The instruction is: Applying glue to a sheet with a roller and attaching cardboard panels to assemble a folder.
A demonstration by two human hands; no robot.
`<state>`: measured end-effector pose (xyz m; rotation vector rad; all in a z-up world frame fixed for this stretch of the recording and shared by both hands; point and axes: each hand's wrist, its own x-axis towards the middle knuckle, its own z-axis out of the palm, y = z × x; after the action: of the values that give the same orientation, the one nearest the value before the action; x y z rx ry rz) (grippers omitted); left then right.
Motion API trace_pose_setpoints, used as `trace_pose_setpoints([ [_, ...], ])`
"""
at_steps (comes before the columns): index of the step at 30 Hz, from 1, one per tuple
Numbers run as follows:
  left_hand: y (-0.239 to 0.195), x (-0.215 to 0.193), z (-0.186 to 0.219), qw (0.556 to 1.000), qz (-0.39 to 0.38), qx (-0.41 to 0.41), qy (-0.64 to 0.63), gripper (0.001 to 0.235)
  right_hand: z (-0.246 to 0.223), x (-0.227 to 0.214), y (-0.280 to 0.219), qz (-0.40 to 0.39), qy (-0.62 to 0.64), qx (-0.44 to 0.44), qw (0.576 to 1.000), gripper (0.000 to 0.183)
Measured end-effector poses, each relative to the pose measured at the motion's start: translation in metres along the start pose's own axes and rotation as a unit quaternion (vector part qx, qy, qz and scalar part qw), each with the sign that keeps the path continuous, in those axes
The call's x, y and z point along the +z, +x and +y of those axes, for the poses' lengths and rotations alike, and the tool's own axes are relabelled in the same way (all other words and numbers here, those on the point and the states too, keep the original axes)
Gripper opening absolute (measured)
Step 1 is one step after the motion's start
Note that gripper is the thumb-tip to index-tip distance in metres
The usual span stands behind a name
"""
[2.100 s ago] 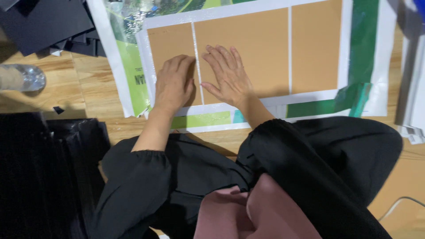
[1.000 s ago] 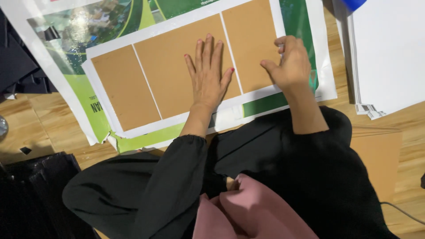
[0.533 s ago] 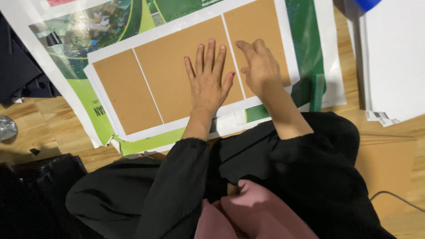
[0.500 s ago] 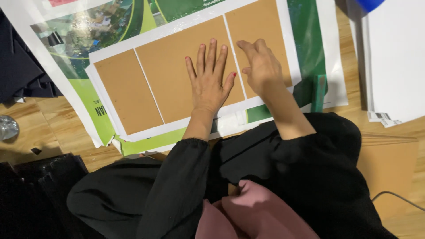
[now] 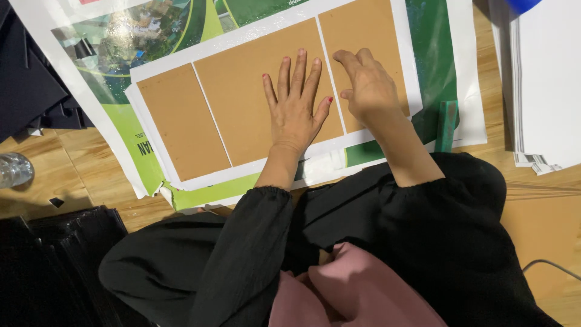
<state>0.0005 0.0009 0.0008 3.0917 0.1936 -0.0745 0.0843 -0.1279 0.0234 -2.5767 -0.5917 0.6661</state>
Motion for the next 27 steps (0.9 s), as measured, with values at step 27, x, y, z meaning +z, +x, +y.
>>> trace_pose_setpoints([
  [27, -0.069, 0.004, -0.127, 0.952, 0.164, -0.189, -0.176, 0.032, -0.01, 0.034, -0.009, 0.329, 0.049, -0.198, 0.922, 0.014],
])
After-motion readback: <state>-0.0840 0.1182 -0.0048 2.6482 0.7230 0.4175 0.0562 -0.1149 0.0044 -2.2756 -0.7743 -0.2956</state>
